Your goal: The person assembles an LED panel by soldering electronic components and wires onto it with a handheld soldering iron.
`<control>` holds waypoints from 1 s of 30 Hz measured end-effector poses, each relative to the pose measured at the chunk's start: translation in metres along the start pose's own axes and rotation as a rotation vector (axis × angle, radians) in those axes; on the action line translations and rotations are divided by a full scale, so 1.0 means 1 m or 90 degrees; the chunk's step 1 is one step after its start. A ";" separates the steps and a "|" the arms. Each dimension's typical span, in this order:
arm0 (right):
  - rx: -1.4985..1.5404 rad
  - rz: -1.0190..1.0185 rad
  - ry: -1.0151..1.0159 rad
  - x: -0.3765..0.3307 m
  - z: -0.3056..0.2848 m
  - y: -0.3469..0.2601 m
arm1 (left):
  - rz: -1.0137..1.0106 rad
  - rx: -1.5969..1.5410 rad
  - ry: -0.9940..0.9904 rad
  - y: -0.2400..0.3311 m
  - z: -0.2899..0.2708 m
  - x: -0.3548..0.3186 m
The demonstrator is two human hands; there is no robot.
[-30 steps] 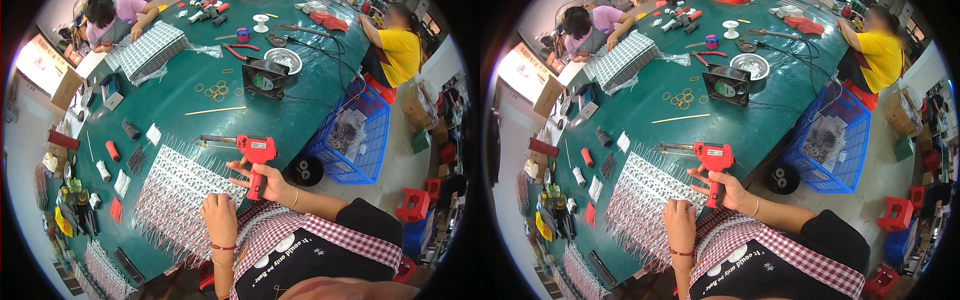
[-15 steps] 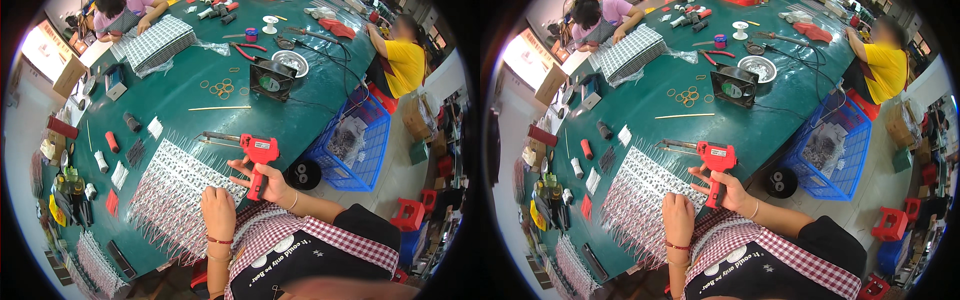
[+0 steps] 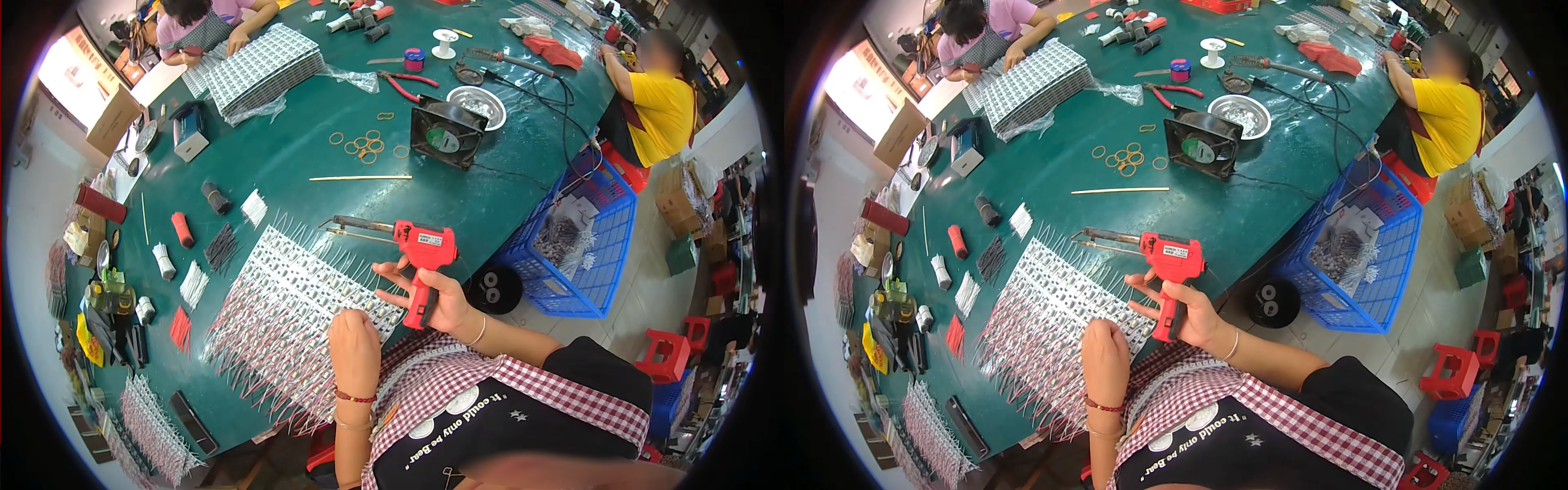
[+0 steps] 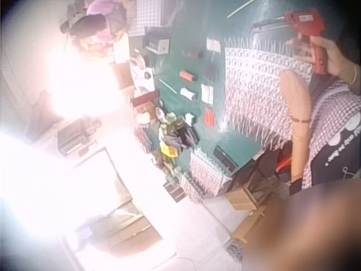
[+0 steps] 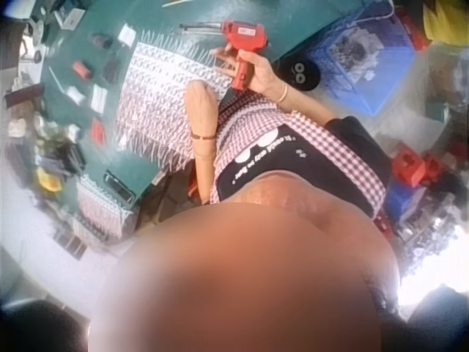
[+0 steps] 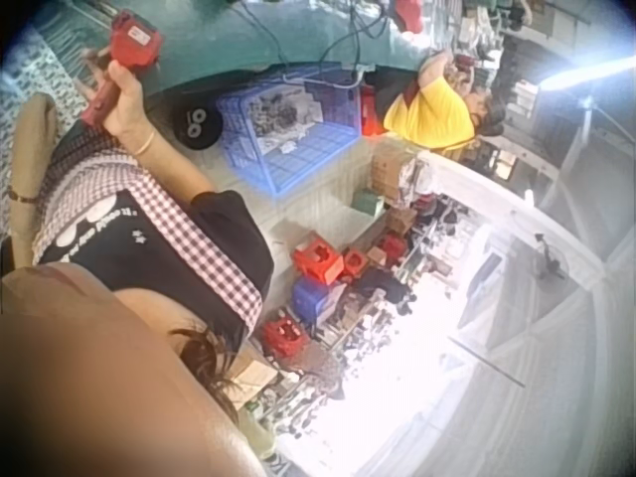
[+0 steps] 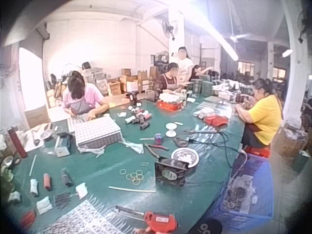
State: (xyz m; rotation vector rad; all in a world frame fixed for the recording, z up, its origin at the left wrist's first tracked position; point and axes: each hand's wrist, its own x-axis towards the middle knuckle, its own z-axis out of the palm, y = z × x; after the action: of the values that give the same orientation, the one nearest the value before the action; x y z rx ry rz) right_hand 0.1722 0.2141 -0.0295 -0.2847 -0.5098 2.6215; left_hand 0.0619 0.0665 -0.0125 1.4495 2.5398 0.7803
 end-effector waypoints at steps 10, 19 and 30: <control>0.008 -0.008 -0.007 0.000 0.000 0.001 | 0.040 -0.068 0.016 0.010 -0.010 -0.002; -0.018 -0.008 -0.001 -0.001 0.002 0.001 | 0.026 0.003 0.026 0.013 -0.001 0.001; -0.011 -0.007 0.002 0.002 0.001 0.000 | 0.031 -0.027 0.011 0.007 -0.004 -0.002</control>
State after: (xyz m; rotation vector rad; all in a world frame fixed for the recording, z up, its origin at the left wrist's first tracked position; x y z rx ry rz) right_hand 0.1700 0.2148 -0.0287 -0.2909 -0.5306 2.6073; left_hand 0.0670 0.0662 -0.0063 1.5044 2.4930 0.8511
